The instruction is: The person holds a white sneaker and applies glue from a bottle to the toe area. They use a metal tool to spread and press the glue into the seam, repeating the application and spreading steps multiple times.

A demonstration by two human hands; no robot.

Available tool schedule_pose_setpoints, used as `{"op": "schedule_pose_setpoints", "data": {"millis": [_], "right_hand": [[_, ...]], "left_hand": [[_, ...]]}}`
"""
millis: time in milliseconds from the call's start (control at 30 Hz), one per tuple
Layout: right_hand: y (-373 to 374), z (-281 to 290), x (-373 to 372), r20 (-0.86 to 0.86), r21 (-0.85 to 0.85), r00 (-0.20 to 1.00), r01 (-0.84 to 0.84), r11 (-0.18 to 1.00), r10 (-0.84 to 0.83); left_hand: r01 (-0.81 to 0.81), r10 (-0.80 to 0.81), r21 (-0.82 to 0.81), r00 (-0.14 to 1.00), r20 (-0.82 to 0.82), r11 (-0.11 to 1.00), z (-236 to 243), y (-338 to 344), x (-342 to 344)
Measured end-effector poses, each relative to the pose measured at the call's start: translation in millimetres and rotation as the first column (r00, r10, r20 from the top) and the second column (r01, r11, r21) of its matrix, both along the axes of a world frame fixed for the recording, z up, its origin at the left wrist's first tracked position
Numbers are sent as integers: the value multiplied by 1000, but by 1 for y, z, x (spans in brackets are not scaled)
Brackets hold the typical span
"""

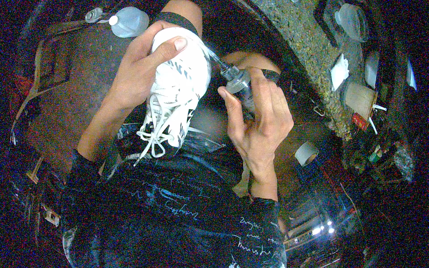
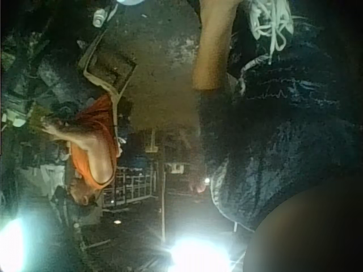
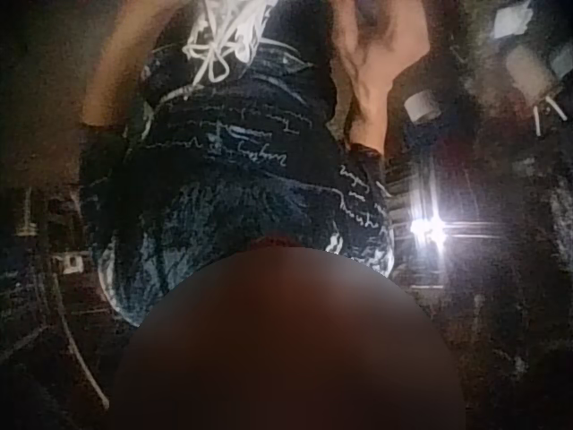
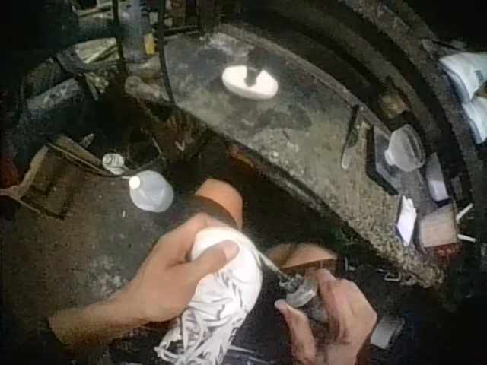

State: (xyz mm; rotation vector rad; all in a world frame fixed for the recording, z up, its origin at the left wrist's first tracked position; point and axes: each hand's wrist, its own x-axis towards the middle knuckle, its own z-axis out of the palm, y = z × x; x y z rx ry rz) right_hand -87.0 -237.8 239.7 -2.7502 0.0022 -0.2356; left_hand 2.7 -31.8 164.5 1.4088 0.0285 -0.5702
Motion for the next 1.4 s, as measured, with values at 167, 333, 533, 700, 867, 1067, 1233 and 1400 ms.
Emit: {"op": "schedule_pose_setpoints", "data": {"millis": [167, 333, 533, 700, 867, 1067, 1233, 1400], "right_hand": [[0, 1, -1, -28, 13, 999, 19, 1000, -19], [-2, 1, -2, -21, 24, 1000, 19, 1000, -19], [-2, 0, -3, -19, 37, 1000, 20, 999, -19], [-2, -1, -1, -14, 21, 1000, -2, 1000, 3], [-2, 0, 0, -19, 21, 1000, 4, 1000, -4], [-4, 2, -3, -129, 294, 986, 141, 945, -107], [-14, 5, -2, -181, 402, 977, 176, 898, -110], [-36, 5, 8, -179, 406, 984, 92, 909, -20]], "left_hand": [[-4, 4, 3, 1000, 1, 1000, -3, 0, 0], [-9, 9, 5, 1000, -2, 1000, -4, 0, -1], [-6, 6, 8, 1000, -26, 1000, -4, 0, -1], [2, -2, 13, 1000, -11, 1000, -4, 0, -1], [-4, 3, 25, 1000, 25, 1000, -4, -1, -1], [36, -52, -116, 990, -133, 993, -1, 5, -1], [129, -183, -381, 977, -109, 916, -20, 15, 12], [108, -312, -598, 917, -250, 794, -27, -6, 8]]}}
